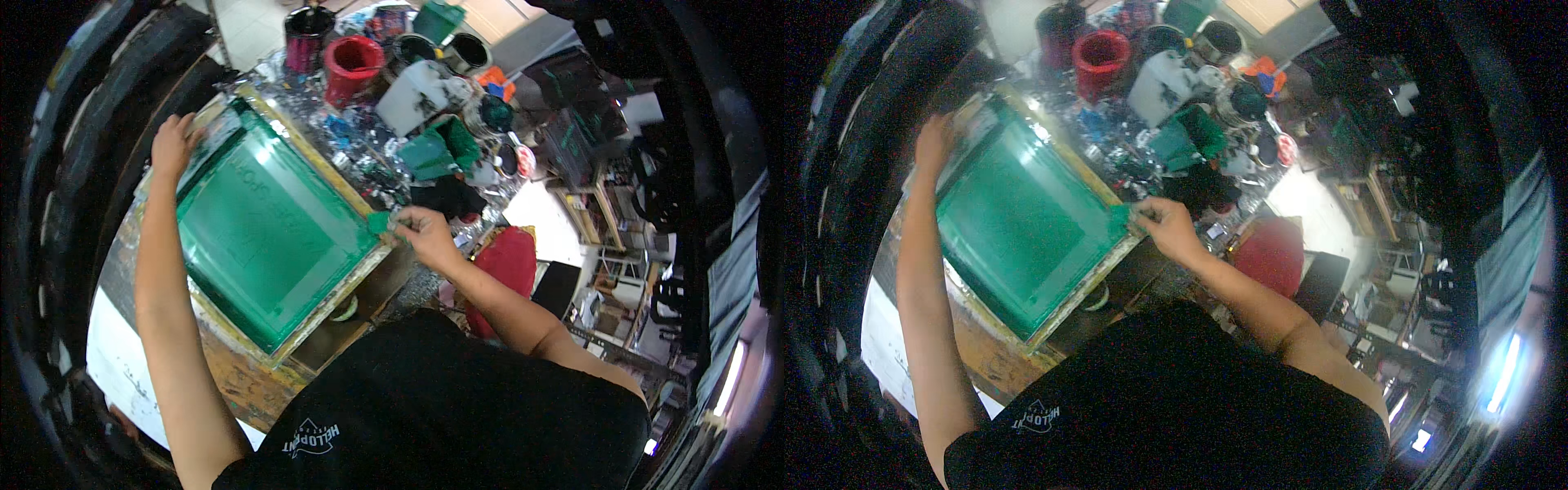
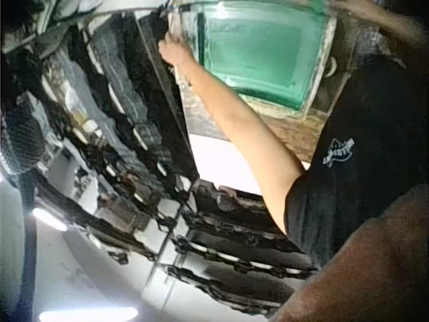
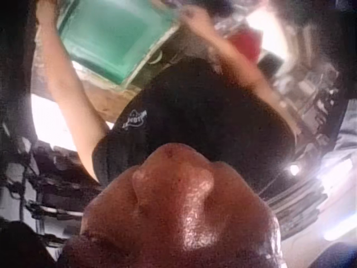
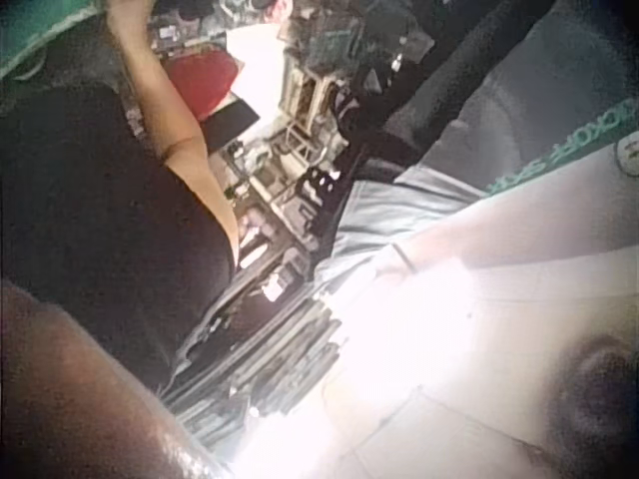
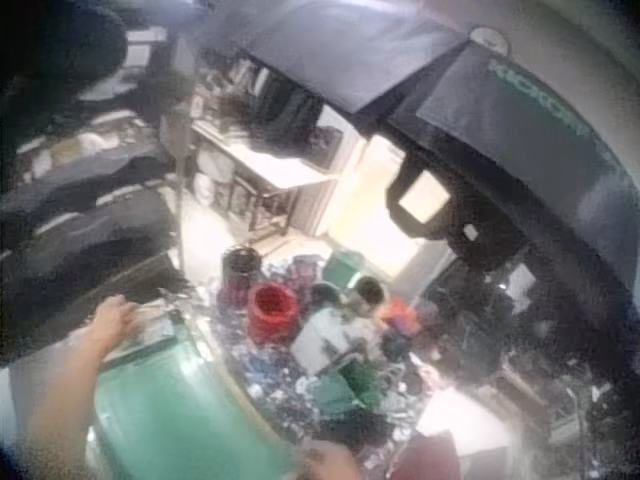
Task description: The person uses a squeegee to spread green ink across a silk screen frame, applies downward pressure to transfer the ink, and then lifts the frame from the printing table.
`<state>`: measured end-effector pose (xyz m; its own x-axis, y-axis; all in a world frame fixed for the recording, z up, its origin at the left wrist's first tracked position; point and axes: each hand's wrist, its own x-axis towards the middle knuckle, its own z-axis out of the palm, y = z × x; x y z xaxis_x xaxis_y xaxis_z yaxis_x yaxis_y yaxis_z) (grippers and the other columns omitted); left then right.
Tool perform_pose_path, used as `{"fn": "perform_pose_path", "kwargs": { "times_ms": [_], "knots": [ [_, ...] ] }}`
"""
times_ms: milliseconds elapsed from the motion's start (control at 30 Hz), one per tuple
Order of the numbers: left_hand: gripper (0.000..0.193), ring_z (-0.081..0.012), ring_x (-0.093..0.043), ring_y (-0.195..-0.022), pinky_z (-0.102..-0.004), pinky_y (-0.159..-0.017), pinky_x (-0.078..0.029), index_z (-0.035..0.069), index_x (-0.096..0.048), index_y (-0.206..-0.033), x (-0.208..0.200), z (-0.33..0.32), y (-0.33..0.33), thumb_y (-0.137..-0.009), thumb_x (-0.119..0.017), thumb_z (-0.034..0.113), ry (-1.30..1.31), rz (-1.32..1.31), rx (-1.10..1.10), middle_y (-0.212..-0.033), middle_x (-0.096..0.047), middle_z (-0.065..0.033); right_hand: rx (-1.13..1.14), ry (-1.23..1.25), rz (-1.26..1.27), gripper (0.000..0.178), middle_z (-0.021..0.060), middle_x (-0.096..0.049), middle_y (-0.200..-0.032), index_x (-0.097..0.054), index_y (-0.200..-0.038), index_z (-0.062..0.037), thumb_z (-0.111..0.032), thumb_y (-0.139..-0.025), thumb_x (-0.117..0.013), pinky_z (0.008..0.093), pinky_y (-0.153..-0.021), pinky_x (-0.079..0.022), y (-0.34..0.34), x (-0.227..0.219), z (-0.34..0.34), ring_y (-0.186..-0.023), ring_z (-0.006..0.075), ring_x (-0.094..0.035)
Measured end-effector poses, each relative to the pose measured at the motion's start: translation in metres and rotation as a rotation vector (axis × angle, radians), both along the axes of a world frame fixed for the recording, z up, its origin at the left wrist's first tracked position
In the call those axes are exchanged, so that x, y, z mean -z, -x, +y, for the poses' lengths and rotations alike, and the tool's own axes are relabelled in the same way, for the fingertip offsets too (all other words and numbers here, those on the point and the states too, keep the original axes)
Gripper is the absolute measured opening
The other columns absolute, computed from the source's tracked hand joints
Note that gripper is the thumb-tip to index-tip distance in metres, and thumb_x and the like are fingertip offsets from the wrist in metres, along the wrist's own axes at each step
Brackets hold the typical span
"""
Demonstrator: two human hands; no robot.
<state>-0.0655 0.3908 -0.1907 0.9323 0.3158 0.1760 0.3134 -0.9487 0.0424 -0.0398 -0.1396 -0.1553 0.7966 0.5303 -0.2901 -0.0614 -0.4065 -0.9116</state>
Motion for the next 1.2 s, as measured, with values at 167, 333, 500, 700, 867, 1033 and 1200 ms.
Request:
{"fn": "perform_pose_path", "kwargs": {
  "times_ms": [167,333,500,700,867,1033,1200],
  "knots": [
    [0.049,-0.0352,-0.057,-0.11,-0.0468,-0.087,-0.05,0.015,-0.058,-0.131,0.026,-0.02,0.001,-0.094,-0.054,0.047,-0.183,-0.082,-0.312,-0.12,-0.058,-0.0159,0.309,0.041,0.188,0.014,0.0086,-0.068,-0.093,-0.064,-0.104,0.0031,0.0,-0.09,-0.061,0.0288,-0.071,-0.053,0.016,-0.012,-0.09,-0.077,0.0148,-0.065],
    [0.052,-0.0375,-0.053,-0.118,-0.0439,-0.1,-0.043,-0.002,-0.055,-0.129,-0.062,-0.144,0.06,-0.099,-0.051,0.039,0.082,-0.494,-0.308,-0.129,-0.055,-0.023,0.651,-0.074,0.134,0.017,0.0084,-0.067,-0.096,-0.062,-0.11,0.0028,-0.002,-0.094,-0.057,0.0273,-0.073,-0.054,-0.003,-0.002,-0.196,-0.079,0.0162,-0.065],
    [0.033,-0.014,-0.061,-0.072,-0.0275,-0.064,-0.048,-0.003,-0.066,-0.1,-0.063,-0.318,0.215,-0.104,-0.047,0.024,0.879,-0.462,-0.472,-0.079,-0.065,-0.0086,0.491,0.253,-0.207,0.023,0.0122,-0.069,-0.098,-0.065,-0.113,0.0028,-0.005,-0.092,-0.058,0.0305,-0.077,-0.052,-0.055,0.022,-0.243,-0.083,0.0194,-0.066],
    [0.071,-0.022,-0.064,-0.08,-0.0326,-0.071,-0.052,-0.006,-0.052,-0.121,-0.019,-0.439,0.315,-0.096,-0.045,0.06,1.819,-0.293,-1.033,-0.095,-0.065,-0.0193,0.477,0.528,-0.421,0.024,0.0092,-0.07,-0.087,-0.067,-0.11,0.0026,-0.006,-0.09,-0.058,0.0293,-0.069,-0.052,-0.11,0.069,-0.241,-0.078,0.0166,-0.066],
    [0.116,-0.0493,-0.035,-0.134,-0.05,-0.11,-0.037,-0.004,0.021,-0.146,0.012,-0.404,0.334,-0.087,-0.04,0.075,2.156,-0.923,-0.979,-0.146,-0.023,-0.04,0.329,0.649,-0.584,0.022,0.0169,-0.069,-0.081,-0.068,-0.1,0.0056,-0.009,-0.087,-0.059,0.033,-0.062,-0.054,-0.14,0.136,-0.29,-0.069,0.0251,-0.067],
    [0.122,-0.0508,-0.023,-0.14,-0.0525,-0.111,-0.035,-0.001,0.028,-0.145,0.02,-0.395,0.334,-0.083,-0.04,0.08,2.146,-1.134,-1.256,-0.152,0.002,-0.038,0.049,0.812,-0.895,0.025,0.0236,-0.065,-0.082,-0.064,-0.087,0.0002,-0.024,-0.09,-0.056,0.0528,-0.069,-0.049,-0.103,0.053,-0.246,-0.077,0.0437,-0.063],
    [0.102,-0.0391,-0.061,-0.106,-0.0447,-0.089,-0.052,-0.013,-0.045,-0.131,0.031,-0.389,0.341,-0.087,-0.038,0.078,2.061,-0.92,-1.573,-0.122,-0.054,-0.0375,-0.277,0.328,-0.601,0.028,0.0234,-0.065,-0.095,-0.063,-0.105,-0.0024,-0.028,-0.094,-0.057,0.0459,-0.079,-0.048,-0.011,-0.062,-0.059,-0.091,0.0431,-0.062]
  ]
}}
